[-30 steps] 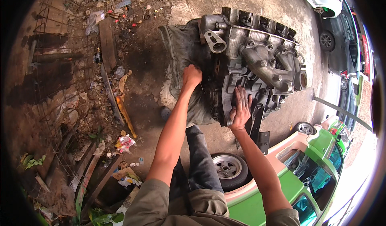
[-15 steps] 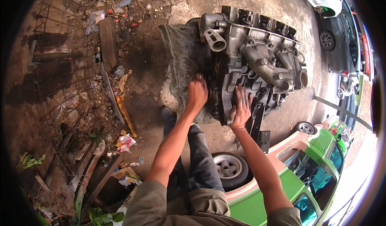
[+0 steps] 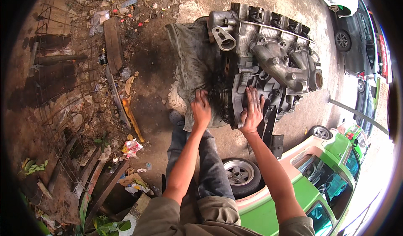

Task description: The person uses a screwdriver to loosen and remove bolts from a car engine block resting on a cloth. They repeatedly insert the tool, turn it, and remove bolts, placing them on a nearby stool. The person also picks up and examines a small metal part before returning to the engine.

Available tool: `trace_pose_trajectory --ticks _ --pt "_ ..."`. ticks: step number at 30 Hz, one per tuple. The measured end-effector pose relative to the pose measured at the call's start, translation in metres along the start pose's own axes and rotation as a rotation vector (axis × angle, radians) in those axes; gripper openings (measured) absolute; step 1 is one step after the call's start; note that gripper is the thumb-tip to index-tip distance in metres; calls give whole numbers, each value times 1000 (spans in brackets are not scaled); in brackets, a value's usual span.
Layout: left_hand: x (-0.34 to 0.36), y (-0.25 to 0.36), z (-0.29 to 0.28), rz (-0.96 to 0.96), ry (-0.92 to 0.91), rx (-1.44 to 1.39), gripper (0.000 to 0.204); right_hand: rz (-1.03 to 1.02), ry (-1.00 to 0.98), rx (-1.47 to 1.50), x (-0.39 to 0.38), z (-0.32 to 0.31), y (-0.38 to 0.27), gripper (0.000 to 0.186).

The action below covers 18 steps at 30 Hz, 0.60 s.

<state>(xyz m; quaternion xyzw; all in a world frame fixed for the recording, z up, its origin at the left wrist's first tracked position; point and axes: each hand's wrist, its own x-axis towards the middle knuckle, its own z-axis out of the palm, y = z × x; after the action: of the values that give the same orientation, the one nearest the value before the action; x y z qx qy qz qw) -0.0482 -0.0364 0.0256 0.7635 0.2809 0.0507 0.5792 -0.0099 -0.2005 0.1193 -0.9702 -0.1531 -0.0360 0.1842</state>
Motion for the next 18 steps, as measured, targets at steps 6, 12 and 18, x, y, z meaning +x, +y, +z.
trace_pose_trajectory --ticks 6,12,18 --pt "80 3 2 9 -189 295 26 10 -14 8 1 -1 0 60" --pt "99 6 13 117 -117 212 38 -9 -50 23 -1 -2 2 72" --pt "105 16 12 68 -190 291 24 2 -54 23 -2 0 4 69"
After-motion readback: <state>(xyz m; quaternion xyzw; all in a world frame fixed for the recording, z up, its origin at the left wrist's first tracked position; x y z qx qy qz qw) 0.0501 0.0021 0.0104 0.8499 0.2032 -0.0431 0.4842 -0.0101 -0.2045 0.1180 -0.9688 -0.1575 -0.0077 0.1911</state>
